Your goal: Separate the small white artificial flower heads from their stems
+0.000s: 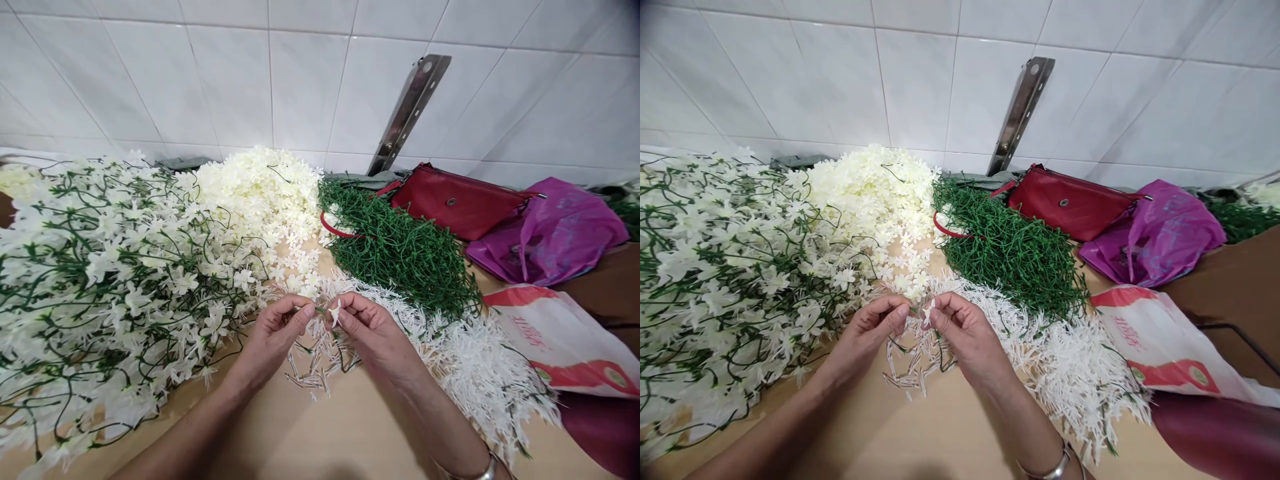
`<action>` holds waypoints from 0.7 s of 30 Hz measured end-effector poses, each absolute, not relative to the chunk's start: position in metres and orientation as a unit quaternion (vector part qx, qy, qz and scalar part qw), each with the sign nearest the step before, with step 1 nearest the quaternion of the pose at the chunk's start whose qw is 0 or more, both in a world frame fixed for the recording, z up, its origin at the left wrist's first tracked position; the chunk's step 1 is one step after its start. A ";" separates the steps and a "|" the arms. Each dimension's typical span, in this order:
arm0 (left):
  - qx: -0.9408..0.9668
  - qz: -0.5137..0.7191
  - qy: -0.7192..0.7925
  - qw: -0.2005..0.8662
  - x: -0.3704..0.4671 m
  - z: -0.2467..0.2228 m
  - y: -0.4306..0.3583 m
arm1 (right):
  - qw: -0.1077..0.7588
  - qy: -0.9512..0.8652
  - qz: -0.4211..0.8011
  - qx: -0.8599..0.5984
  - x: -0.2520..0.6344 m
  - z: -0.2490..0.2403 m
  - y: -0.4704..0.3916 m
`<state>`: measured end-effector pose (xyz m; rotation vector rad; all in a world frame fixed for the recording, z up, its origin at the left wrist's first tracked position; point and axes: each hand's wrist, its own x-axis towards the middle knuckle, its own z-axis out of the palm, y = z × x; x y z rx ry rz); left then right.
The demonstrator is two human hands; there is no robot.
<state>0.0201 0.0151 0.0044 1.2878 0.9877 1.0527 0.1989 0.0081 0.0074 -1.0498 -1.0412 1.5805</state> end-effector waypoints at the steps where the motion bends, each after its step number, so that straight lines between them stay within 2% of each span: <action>1: 0.556 0.448 0.414 0.564 0.020 0.004 0.015 | 0.465 -0.428 0.643 -0.432 0.199 0.007 0.008; 9: 0.608 0.445 0.404 0.518 0.020 0.000 0.015 | 0.445 -0.425 0.653 -0.441 0.198 0.005 0.009; 14: 0.574 0.441 0.412 0.553 0.019 0.004 0.016 | 0.440 -0.444 0.646 -0.439 0.202 0.005 0.009; 21: 0.607 0.431 0.384 0.546 0.019 0.003 0.016 | 0.435 -0.431 0.658 -0.438 0.200 0.003 0.009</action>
